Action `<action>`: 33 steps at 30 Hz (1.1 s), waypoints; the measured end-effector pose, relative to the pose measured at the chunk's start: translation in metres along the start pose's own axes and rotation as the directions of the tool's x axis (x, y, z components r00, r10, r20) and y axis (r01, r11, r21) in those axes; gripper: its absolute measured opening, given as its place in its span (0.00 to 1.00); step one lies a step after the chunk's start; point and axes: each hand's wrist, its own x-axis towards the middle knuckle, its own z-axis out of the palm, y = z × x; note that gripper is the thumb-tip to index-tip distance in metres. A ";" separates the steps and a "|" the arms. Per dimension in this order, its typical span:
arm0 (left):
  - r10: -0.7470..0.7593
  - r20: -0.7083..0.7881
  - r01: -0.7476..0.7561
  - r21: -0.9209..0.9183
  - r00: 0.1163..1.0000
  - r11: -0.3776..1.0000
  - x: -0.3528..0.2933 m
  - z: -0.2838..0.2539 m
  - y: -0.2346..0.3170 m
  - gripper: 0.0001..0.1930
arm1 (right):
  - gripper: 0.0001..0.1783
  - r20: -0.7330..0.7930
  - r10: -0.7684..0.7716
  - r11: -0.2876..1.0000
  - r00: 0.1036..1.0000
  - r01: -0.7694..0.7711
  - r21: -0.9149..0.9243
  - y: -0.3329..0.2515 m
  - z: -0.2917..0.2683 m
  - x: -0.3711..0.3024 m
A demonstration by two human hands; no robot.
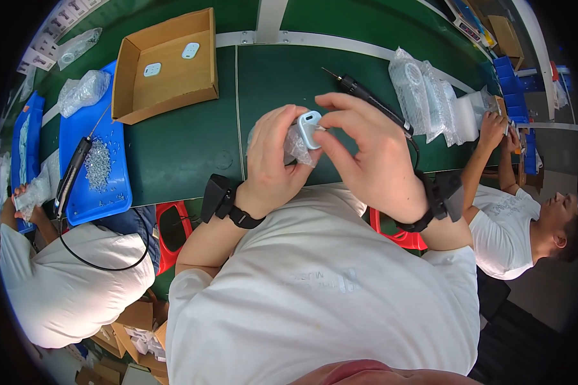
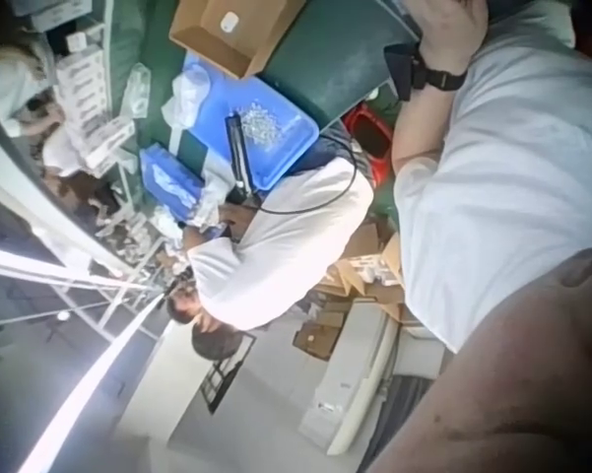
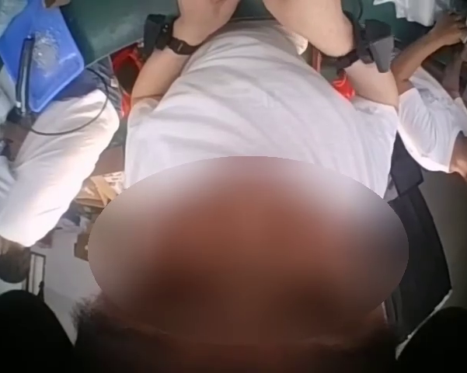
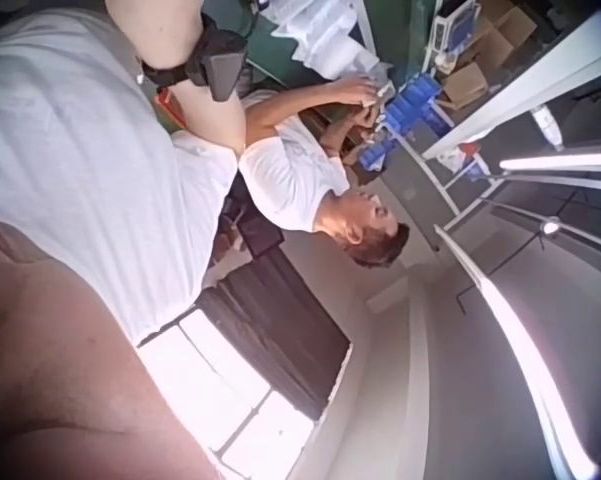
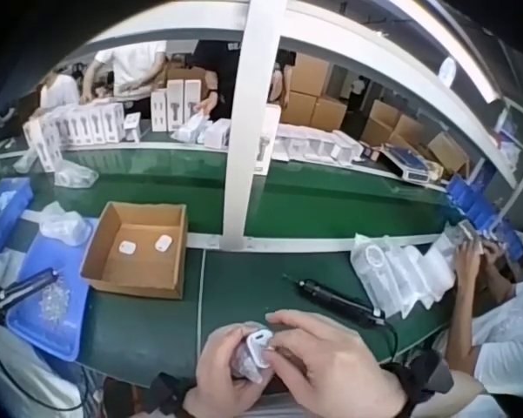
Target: The person picks up a small white device from a bubble wrap bag, peels a protective film from its surface by hand, and then uses an electric screwdriver to drive a screw into the device. Finally, the person places the device back into the bubble wrap bag and sets it on the green workbench.
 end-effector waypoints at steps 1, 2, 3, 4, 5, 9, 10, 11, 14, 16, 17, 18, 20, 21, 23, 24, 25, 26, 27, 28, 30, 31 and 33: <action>0.000 0.005 0.000 -0.003 1.000 1.000 0.000 0.000 0.000 0.39 | 0.06 0.028 0.050 0.998 0.998 -0.051 0.043 0.000 -0.002 0.004; 0.013 0.005 -0.013 0.006 1.000 1.000 0.000 0.001 -0.001 0.39 | 0.06 0.025 0.054 0.998 0.998 -0.055 0.043 -0.001 -0.005 0.009; 0.026 0.006 -0.026 0.015 1.000 1.000 0.000 0.002 -0.002 0.39 | 0.06 0.062 0.021 1.000 0.998 -0.022 0.020 -0.003 -0.008 0.015; 0.039 0.007 -0.040 0.024 0.999 0.999 0.000 0.002 -0.002 0.39 | 0.06 0.099 -0.012 1.000 0.995 0.012 0.000 -0.005 -0.011 0.021; 0.040 0.014 -0.040 0.022 0.999 0.999 0.000 0.002 -0.002 0.39 | 0.06 0.137 -0.044 0.999 0.990 0.047 -0.020 -0.005 -0.013 0.027; 0.021 0.013 -0.021 0.025 1.000 0.999 0.001 0.001 -0.003 0.39 | 0.09 0.352 0.097 0.993 0.931 -0.115 0.031 -0.001 -0.019 0.048; 0.014 0.007 -0.014 0.026 1.000 1.000 0.001 0.001 -0.004 0.39 | 0.09 0.349 0.098 0.992 0.932 -0.118 0.035 -0.001 -0.021 0.054; 0.007 0.002 -0.007 0.028 1.000 1.000 0.001 0.001 -0.005 0.39 | 0.10 0.415 0.132 0.989 0.900 -0.148 0.007 -0.003 -0.022 0.060; -0.031 -0.007 0.031 0.006 1.000 1.000 -0.004 0.000 -0.006 0.39 | 0.11 0.532 0.197 0.978 0.824 -0.206 -0.043 -0.009 -0.026 0.078; -0.096 -0.026 0.095 -0.050 0.995 0.994 -0.008 0.000 -0.007 0.40 | 0.11 0.605 0.064 0.997 0.794 -0.029 -0.068 -0.012 -0.029 0.090; -0.094 -0.012 0.093 -0.045 0.996 0.995 -0.008 -0.001 -0.007 0.40 | 0.10 0.618 0.032 0.998 0.786 0.014 -0.068 -0.009 -0.027 0.092; -0.112 -0.014 0.111 -0.085 0.994 0.990 -0.008 -0.002 -0.007 0.40 | 0.10 0.630 0.001 0.996 0.776 0.053 -0.067 -0.007 -0.024 0.093; -0.149 -0.016 0.145 -0.166 0.989 0.975 -0.006 -0.004 -0.008 0.41 | 0.09 0.594 -0.306 0.874 0.744 0.467 -0.135 0.003 -0.019 0.096; -0.147 -0.004 0.145 -0.160 0.989 0.976 -0.007 -0.005 -0.009 0.41 | 0.09 0.583 -0.445 0.746 0.679 0.642 -0.177 0.005 -0.016 0.096; -0.170 0.004 0.168 -0.191 0.985 0.967 -0.009 -0.005 -0.009 0.42 | 0.08 0.563 -0.466 0.721 0.683 0.662 -0.206 0.008 -0.013 0.092; -0.182 0.009 0.179 -0.207 0.983 0.962 -0.010 -0.005 -0.010 0.42 | 0.08 0.552 -0.484 0.692 0.679 0.683 -0.233 0.008 -0.012 0.090; -0.180 0.016 0.179 -0.203 0.984 0.963 -0.012 -0.006 -0.011 0.42 | 0.08 0.541 -0.505 0.661 0.673 0.704 -0.259 0.008 -0.012 0.089; -0.197 0.033 0.200 -0.193 0.980 0.961 -0.015 -0.008 -0.013 0.42 | 0.08 0.536 -0.504 0.666 0.678 0.700 -0.259 -0.005 -0.016 0.093; -0.215 0.050 0.220 -0.184 0.975 0.958 -0.018 -0.011 -0.016 0.41 | 0.08 0.656 -0.382 0.696 0.651 0.669 -0.259 -0.021 -0.023 0.098; -0.233 0.066 0.241 -0.172 0.970 0.955 -0.022 -0.014 -0.018 0.41 | 0.08 0.596 -0.427 0.692 0.680 0.670 -0.269 -0.026 -0.027 0.100; -0.269 0.105 0.279 -0.097 0.957 0.955 -0.030 -0.021 -0.025 0.40 | 0.08 0.504 -0.488 0.693 0.712 0.668 -0.272 -0.032 -0.031 0.094; -0.302 0.133 0.308 -0.029 0.944 0.951 -0.033 -0.024 -0.028 0.40 | 0.08 0.460 -0.511 0.698 0.726 0.663 -0.271 -0.031 -0.033 0.092; -0.334 0.166 0.332 0.041 0.928 0.942 -0.037 -0.029 -0.032 0.39 | 0.08 0.402 -0.525 0.716 0.751 0.644 -0.270 -0.028 -0.038 0.087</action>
